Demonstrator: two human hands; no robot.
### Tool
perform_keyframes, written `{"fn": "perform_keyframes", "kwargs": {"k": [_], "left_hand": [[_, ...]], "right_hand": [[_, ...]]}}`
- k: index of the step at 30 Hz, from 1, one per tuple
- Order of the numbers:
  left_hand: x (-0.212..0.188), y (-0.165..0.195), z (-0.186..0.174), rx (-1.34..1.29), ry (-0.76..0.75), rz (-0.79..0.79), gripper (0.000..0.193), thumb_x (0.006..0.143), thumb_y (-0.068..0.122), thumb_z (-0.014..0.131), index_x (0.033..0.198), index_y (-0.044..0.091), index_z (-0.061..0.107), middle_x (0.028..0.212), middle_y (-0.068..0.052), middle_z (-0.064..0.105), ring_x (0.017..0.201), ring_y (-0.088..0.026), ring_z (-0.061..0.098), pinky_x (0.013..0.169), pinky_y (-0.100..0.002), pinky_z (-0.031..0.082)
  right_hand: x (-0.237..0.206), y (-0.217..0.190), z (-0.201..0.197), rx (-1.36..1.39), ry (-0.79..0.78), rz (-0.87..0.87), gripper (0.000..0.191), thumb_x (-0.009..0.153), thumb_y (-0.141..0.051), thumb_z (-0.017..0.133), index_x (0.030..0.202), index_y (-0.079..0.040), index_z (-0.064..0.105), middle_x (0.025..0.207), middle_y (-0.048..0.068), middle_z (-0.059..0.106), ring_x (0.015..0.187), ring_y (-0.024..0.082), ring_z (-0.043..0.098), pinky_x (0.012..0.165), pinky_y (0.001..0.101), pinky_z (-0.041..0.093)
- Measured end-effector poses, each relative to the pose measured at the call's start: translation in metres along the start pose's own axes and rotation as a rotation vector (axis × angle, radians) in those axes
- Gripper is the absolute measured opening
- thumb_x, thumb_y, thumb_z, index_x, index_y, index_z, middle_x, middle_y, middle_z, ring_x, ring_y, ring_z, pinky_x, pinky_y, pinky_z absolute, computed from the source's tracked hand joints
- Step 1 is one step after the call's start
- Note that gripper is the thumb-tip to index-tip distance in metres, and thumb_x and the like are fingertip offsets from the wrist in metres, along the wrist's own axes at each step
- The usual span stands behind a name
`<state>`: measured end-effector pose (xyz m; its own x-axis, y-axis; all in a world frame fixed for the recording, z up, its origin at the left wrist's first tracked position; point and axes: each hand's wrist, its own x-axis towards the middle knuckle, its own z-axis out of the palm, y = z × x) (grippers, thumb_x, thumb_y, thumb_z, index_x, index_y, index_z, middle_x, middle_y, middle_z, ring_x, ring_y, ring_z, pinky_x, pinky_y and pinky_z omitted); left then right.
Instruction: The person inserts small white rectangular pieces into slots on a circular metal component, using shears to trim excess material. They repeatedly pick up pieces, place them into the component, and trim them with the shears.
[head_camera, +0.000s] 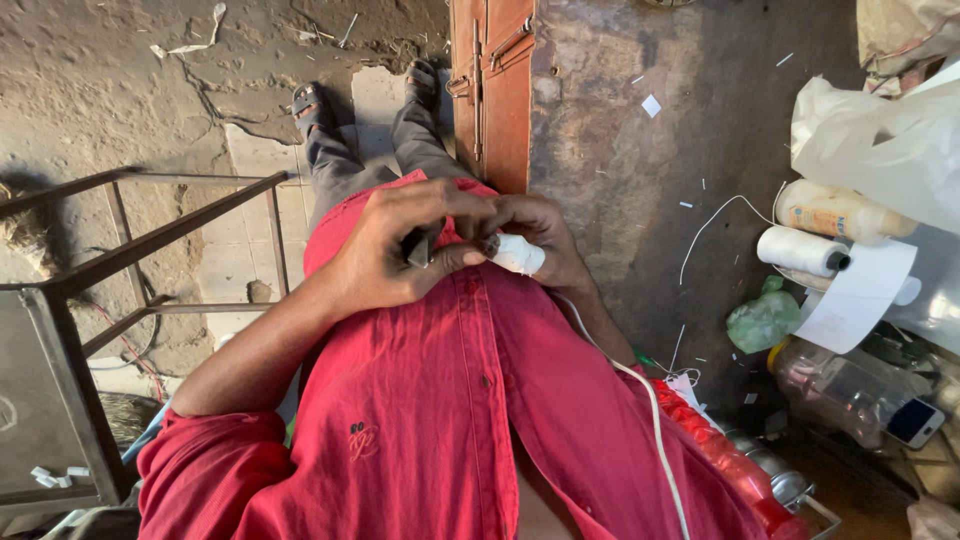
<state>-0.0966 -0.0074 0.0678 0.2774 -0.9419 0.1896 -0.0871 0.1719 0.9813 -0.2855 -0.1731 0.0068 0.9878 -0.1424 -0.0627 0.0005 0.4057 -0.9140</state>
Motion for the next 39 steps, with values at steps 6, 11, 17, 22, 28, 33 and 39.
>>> {"fn": "perform_keyframes", "kwargs": {"k": [6, 11, 17, 22, 28, 33, 39], "left_hand": [[-0.001, -0.004, 0.01, 0.078, 0.02, 0.034, 0.011, 0.091, -0.001, 0.074, 0.101, 0.003, 0.071, 0.097, -0.008, 0.072, 0.093, -0.024, 0.072, 0.082, -0.034, 0.057], [-0.001, -0.004, 0.006, 0.071, -0.002, 0.031, 0.016, 0.091, -0.002, 0.073, 0.107, 0.001, 0.07, 0.099, -0.01, 0.071, 0.095, -0.027, 0.07, 0.084, -0.037, 0.055], [-0.002, -0.003, 0.007, 0.073, -0.002, 0.012, 0.012, 0.091, 0.002, 0.075, 0.101, 0.002, 0.069, 0.095, -0.009, 0.068, 0.09, -0.026, 0.069, 0.08, -0.037, 0.054], [-0.003, -0.004, 0.007, 0.042, -0.001, 0.0, 0.01, 0.094, 0.001, 0.075, 0.099, 0.001, 0.066, 0.091, -0.008, 0.065, 0.086, -0.025, 0.066, 0.078, -0.037, 0.052], [-0.004, 0.0, 0.011, 0.157, 0.043, 0.09, 0.016, 0.089, 0.006, 0.081, 0.099, 0.005, 0.069, 0.096, -0.007, 0.068, 0.09, -0.024, 0.069, 0.078, -0.035, 0.056], [-0.007, 0.0, 0.012, 0.292, 0.105, 0.13, 0.019, 0.089, 0.008, 0.083, 0.102, 0.008, 0.071, 0.101, -0.005, 0.068, 0.092, -0.023, 0.07, 0.076, -0.036, 0.058], [-0.012, -0.002, 0.01, 0.437, 0.108, 0.154, 0.023, 0.091, 0.008, 0.079, 0.112, 0.009, 0.071, 0.109, -0.004, 0.068, 0.094, -0.023, 0.071, 0.072, -0.036, 0.059]], "right_hand": [[0.002, 0.0, 0.0, -0.027, 0.013, 0.043, 0.021, 0.096, -0.016, 0.077, 0.101, 0.001, 0.067, 0.105, 0.006, 0.067, 0.097, 0.012, 0.063, 0.088, 0.0283, 0.05], [0.002, -0.003, 0.001, 0.025, 0.016, 0.03, 0.026, 0.097, -0.023, 0.074, 0.101, 0.001, 0.066, 0.106, 0.007, 0.068, 0.097, 0.013, 0.062, 0.089, 0.0288, 0.049], [0.003, -0.002, -0.001, 0.01, -0.002, 0.03, 0.027, 0.098, -0.026, 0.072, 0.097, 0.001, 0.065, 0.1, 0.006, 0.066, 0.091, 0.012, 0.059, 0.082, 0.0288, 0.046], [0.006, -0.005, 0.002, -0.037, 0.032, 0.033, 0.026, 0.099, -0.025, 0.071, 0.098, 0.0, 0.065, 0.101, 0.006, 0.067, 0.091, 0.012, 0.06, 0.082, 0.0289, 0.048], [0.012, -0.015, 0.009, -0.204, 0.052, -0.034, 0.023, 0.099, -0.022, 0.066, 0.106, 0.0, 0.066, 0.101, 0.005, 0.068, 0.094, 0.013, 0.063, 0.085, 0.0289, 0.05], [0.014, -0.017, 0.013, -0.261, 0.124, -0.092, 0.014, 0.098, -0.013, 0.066, 0.105, -0.001, 0.066, 0.097, 0.005, 0.066, 0.089, 0.011, 0.06, 0.081, 0.0274, 0.048], [0.014, -0.014, 0.013, -0.276, 0.166, -0.104, 0.007, 0.098, -0.005, 0.068, 0.104, -0.001, 0.068, 0.094, 0.005, 0.066, 0.085, 0.01, 0.059, 0.077, 0.0251, 0.046]]}}
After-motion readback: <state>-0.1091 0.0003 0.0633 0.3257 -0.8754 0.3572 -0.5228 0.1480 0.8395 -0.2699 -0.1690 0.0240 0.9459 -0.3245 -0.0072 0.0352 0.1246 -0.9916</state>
